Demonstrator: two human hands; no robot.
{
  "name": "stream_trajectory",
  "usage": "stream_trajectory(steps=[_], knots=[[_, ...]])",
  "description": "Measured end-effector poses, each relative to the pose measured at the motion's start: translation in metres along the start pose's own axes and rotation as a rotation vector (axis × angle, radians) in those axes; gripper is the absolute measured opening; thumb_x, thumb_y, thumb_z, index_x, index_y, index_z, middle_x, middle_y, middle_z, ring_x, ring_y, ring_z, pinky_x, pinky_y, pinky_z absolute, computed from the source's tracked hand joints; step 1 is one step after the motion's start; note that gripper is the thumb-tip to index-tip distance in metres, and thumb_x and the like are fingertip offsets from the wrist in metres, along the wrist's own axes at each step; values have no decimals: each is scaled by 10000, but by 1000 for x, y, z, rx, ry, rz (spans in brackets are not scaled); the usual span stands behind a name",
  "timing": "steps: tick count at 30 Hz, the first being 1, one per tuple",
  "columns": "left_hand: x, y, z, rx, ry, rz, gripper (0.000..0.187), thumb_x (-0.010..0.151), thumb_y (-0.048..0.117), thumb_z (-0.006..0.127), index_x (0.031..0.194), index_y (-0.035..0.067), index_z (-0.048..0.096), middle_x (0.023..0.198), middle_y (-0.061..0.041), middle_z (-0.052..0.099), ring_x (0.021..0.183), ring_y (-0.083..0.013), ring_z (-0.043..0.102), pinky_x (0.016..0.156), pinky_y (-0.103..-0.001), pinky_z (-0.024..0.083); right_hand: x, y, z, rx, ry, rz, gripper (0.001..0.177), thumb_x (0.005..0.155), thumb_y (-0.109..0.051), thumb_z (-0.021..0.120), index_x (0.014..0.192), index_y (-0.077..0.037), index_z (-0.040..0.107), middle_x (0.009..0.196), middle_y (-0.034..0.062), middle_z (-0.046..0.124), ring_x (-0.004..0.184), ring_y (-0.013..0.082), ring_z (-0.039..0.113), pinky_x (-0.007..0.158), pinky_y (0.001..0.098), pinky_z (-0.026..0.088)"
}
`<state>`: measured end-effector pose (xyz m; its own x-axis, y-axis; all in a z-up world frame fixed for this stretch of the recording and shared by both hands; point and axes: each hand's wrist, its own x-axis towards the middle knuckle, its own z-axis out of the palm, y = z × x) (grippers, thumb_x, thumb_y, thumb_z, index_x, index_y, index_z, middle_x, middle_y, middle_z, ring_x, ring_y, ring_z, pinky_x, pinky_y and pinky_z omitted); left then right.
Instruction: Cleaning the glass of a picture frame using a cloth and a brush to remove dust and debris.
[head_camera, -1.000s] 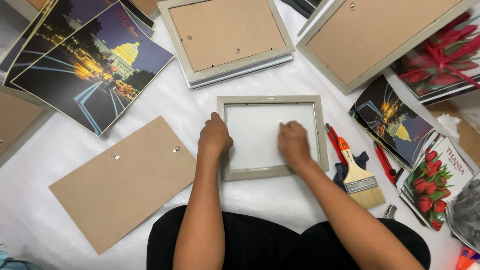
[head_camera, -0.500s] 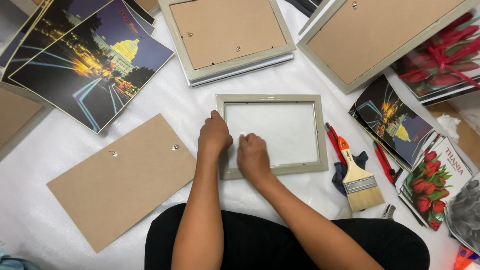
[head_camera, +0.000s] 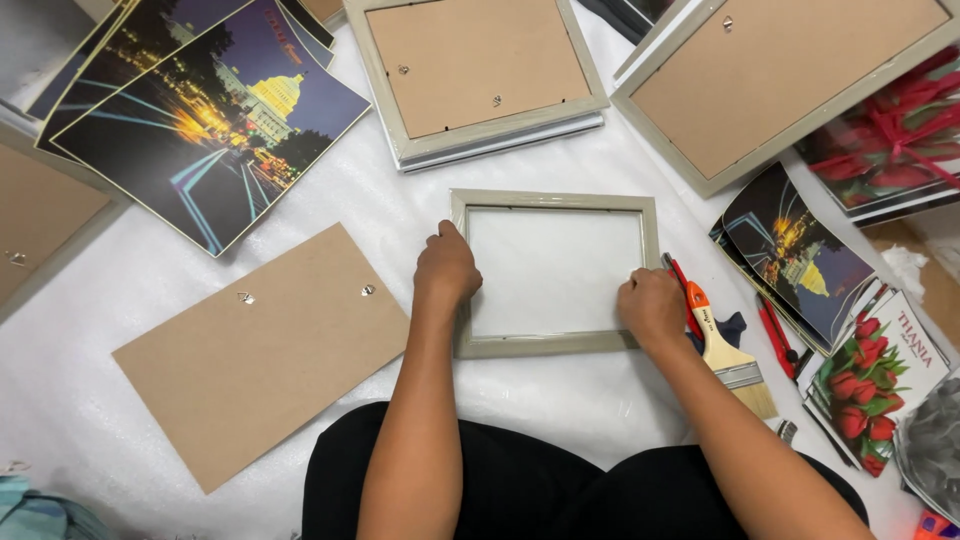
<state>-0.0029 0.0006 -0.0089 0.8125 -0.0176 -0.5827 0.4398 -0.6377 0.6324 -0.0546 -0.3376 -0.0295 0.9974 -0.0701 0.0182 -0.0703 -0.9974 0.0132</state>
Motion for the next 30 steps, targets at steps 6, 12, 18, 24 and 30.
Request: stream_trajectory(steps=[6, 12, 18, 24, 30], knots=[[-10, 6, -5, -25, -13, -7, 558, 798, -97, 697, 1299, -133, 455, 1167, -347, 607, 1127, -526, 639, 904, -654, 554, -27, -89, 12, 149, -18, -112, 201, 844, -100, 611, 871, 46, 747, 779, 238, 655, 746, 439, 700, 657, 510, 563], [2, -1, 1, -10, -24, -23, 597, 787, -65, 726, 1310, -115, 442, 1189, -334, 603, 1137, -523, 631, 911, -666, 544, -64, -210, -10, 321, -9, -475, 176, 858, -73, 605, 881, -68, 779, 813, 113, 672, 749, 329, 702, 669, 396, 557], [-3, 0, 0, -8, -2, -6, 563, 791, -88, 709, 1292, -118, 454, 1159, -338, 607, 1117, -523, 640, 901, -656, 555, -32, -117, -11, 285, -317, -153, 246, 859, -123, 640, 1043, -88, 800, 926, 179, 735, 923, 412, 730, 793, 490, 604], [0, -1, 2, -15, 10, -7, 556, 788, -86, 696, 1292, -118, 462, 1152, -329, 614, 1105, -519, 648, 887, -658, 556, -17, 8, -15, 49, -258, 114, 246, 867, -140, 631, 1006, -176, 830, 929, 174, 779, 929, 414, 747, 779, 514, 620], [-8, 3, -4, -38, 14, 14, 557, 796, -84, 703, 1298, -135, 467, 1137, -340, 618, 1084, -513, 658, 867, -650, 563, -21, 7, -6, 105, -114, 117, 336, 923, -183, 566, 1145, -85, 798, 1081, 207, 741, 1036, 370, 720, 888, 463, 591]])
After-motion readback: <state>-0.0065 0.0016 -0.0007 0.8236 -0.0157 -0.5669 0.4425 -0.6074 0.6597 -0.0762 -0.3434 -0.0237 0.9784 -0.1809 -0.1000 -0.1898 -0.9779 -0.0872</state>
